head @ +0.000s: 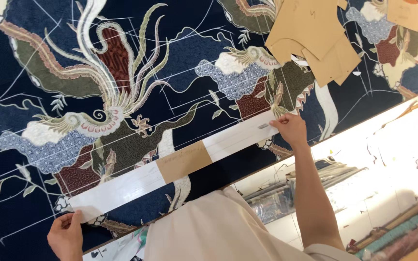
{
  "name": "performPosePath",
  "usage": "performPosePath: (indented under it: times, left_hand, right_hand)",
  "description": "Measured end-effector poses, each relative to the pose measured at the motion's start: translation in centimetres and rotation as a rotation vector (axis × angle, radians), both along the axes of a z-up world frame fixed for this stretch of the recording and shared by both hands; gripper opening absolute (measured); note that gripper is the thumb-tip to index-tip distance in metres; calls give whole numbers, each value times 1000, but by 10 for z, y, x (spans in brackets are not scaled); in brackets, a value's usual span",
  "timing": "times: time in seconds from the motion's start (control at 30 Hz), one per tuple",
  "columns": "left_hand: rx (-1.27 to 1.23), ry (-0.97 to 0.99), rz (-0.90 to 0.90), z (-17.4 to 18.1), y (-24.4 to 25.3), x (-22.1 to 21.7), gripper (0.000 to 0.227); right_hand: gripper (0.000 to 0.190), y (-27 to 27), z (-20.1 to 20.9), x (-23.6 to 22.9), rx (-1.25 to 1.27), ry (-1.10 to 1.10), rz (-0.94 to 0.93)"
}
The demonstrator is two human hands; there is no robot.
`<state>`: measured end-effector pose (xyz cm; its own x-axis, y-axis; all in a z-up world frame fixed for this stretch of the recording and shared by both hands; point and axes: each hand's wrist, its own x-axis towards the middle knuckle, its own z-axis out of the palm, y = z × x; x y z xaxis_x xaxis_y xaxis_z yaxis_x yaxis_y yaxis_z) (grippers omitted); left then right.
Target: The person places a cardboard pattern on a patterned fabric, marks its outline with chalk, and uses a long ruler to draw straight lines. They then wipe the fabric surface with a cloth and reposition the pattern.
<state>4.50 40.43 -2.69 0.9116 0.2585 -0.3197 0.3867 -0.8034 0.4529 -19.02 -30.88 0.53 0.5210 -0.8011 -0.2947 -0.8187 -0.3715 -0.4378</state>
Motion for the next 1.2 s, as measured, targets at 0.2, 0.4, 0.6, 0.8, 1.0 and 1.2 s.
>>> performPosePath:
  times: [0.2, 0.4, 0.6, 0.8, 1.0, 1.2]
  left_hand:
    - [89, 45, 5, -5, 2, -1, 30]
    - [16, 3, -3, -3, -2, -1, 30]
    - [2, 7, 2, -3, -6, 1, 29]
    - [-153, -106, -61, -2, -1, -9, 27]
    - [-154, -152, -35, -9, -6, -7, 26]
    - [-159, -105, 42, 22, -25, 1, 27]
  right_hand:
    - [30, 3, -10, -3, 52, -104, -59]
    - [27, 2, -12, -4, 86, -176, -120]
    - [26, 2, -16, -2, 104, -153, -202]
    - [30, -12, -33, -14, -59, -194, 28]
    - [32, -15, -42, -38, -87, -208, 91]
    - [32, -14, -46, -35, -111, -181, 98]
